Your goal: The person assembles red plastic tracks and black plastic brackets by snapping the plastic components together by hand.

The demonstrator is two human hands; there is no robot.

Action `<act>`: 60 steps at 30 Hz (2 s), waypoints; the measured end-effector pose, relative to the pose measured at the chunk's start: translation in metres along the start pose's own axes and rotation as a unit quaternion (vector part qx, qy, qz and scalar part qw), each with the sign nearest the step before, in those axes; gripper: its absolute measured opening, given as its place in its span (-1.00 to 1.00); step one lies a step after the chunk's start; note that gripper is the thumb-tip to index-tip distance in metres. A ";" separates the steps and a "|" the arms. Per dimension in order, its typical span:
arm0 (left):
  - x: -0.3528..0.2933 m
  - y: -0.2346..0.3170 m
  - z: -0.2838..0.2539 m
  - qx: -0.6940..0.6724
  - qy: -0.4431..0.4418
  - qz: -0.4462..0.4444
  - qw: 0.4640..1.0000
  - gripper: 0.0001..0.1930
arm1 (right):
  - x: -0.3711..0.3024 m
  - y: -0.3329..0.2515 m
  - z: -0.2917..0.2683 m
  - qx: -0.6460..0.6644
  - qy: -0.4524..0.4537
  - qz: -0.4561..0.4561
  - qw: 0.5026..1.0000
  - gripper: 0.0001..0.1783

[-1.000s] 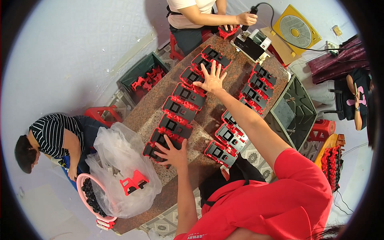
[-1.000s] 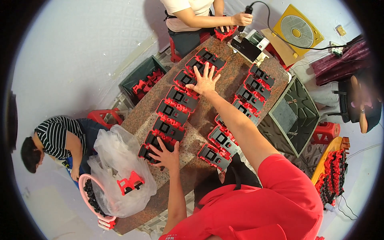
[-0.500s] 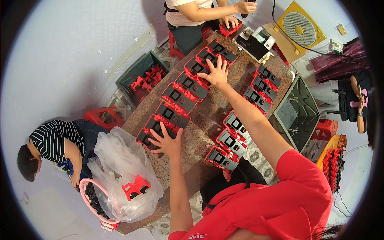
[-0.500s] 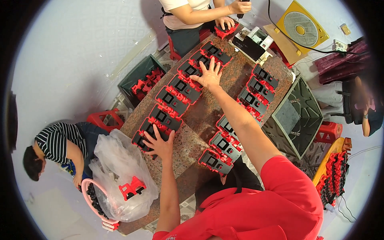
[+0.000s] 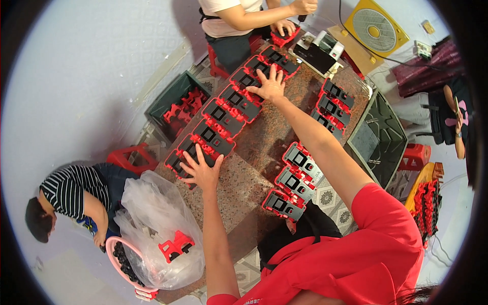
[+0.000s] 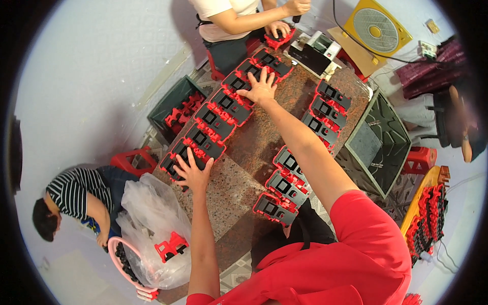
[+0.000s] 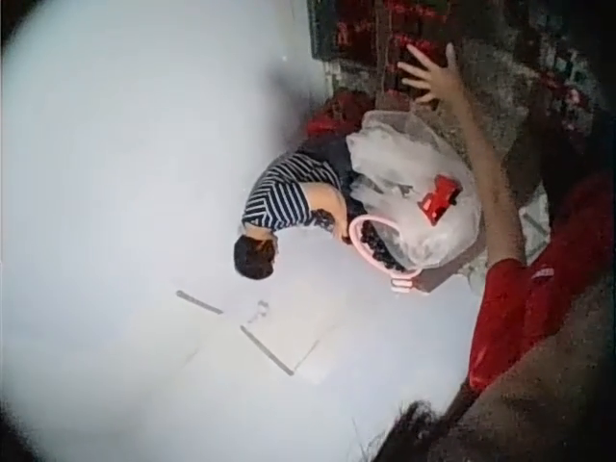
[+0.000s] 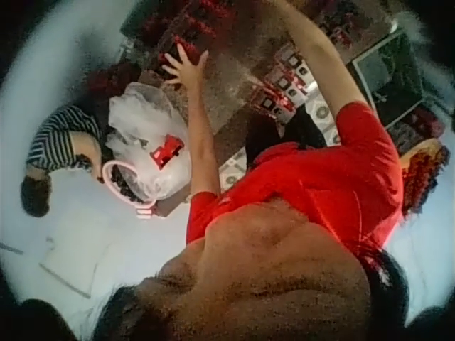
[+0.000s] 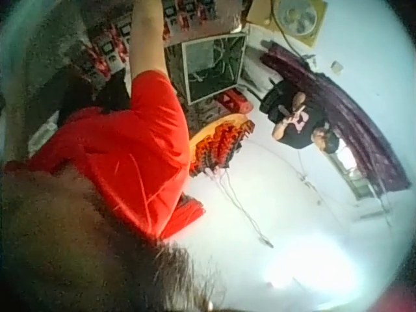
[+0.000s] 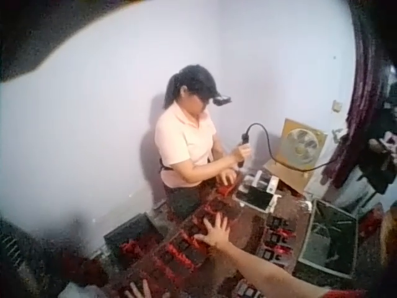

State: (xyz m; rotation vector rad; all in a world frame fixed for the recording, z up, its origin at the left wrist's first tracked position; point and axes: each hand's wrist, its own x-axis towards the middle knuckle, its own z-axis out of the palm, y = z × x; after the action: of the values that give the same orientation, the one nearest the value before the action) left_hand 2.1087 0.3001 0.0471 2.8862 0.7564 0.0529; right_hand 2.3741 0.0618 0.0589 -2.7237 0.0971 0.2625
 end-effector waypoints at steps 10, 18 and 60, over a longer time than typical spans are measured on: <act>-0.012 0.019 -0.018 0.097 0.010 -0.012 0.995 0.03 | -0.025 0.016 -0.025 0.007 0.000 -0.016 1.000 0.20; -0.130 0.145 -0.048 -0.129 0.011 0.217 0.967 0.03 | -0.123 0.190 -0.087 0.012 0.283 0.025 0.959 0.05; -0.090 0.230 -0.003 -0.030 -0.042 0.171 0.984 -0.12 | -0.066 0.231 -0.060 0.212 0.057 -0.016 0.975 0.05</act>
State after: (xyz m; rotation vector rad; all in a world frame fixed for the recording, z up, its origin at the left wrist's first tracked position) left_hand 2.1416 0.0589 0.0875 2.9035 0.2335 -0.0072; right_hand 2.2957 -0.1719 0.0376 -2.3099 0.1244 0.0644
